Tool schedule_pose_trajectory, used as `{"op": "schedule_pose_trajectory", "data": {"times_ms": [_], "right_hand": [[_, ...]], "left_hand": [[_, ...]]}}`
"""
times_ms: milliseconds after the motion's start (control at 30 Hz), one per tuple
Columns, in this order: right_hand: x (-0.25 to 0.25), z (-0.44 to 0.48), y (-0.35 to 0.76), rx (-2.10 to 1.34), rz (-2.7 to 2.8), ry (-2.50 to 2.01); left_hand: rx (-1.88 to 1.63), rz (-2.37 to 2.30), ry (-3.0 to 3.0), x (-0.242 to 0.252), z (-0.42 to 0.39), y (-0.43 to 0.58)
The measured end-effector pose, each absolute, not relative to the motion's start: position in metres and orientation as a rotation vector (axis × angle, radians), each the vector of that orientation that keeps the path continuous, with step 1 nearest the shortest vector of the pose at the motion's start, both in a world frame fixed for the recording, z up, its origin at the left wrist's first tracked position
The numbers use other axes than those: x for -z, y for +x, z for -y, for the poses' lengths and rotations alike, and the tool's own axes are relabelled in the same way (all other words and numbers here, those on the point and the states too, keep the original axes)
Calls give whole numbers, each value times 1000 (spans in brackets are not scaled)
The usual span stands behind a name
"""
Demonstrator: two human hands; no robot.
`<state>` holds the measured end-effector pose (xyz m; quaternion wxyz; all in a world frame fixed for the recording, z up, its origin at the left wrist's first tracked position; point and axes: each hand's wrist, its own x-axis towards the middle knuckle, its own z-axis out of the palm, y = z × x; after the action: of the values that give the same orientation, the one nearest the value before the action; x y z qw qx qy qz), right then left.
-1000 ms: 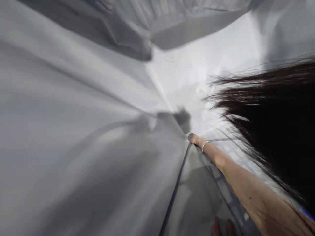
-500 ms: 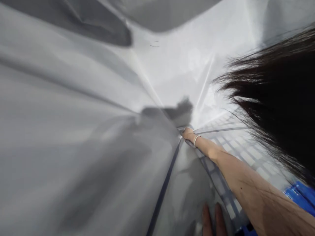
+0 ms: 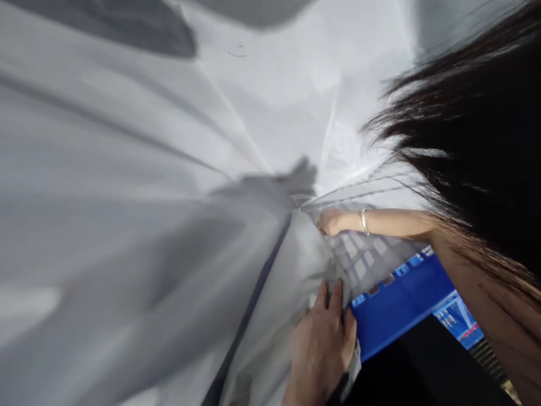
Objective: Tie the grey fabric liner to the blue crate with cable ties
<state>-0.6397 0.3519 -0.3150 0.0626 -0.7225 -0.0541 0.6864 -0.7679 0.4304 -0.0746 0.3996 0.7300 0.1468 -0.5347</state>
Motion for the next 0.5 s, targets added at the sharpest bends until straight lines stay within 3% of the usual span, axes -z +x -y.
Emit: {"op": "schedule_pose_trajectory", "data": {"times_ms": [167, 500], "right_hand": [[280, -333, -646, -2105, 623, -2060], [276, -345, -648, -2209, 856, -2009]], "left_hand": [[1186, -437, 1859, 70, -433, -773], [1124, -528, 1760, 77, -436, -770]]}}
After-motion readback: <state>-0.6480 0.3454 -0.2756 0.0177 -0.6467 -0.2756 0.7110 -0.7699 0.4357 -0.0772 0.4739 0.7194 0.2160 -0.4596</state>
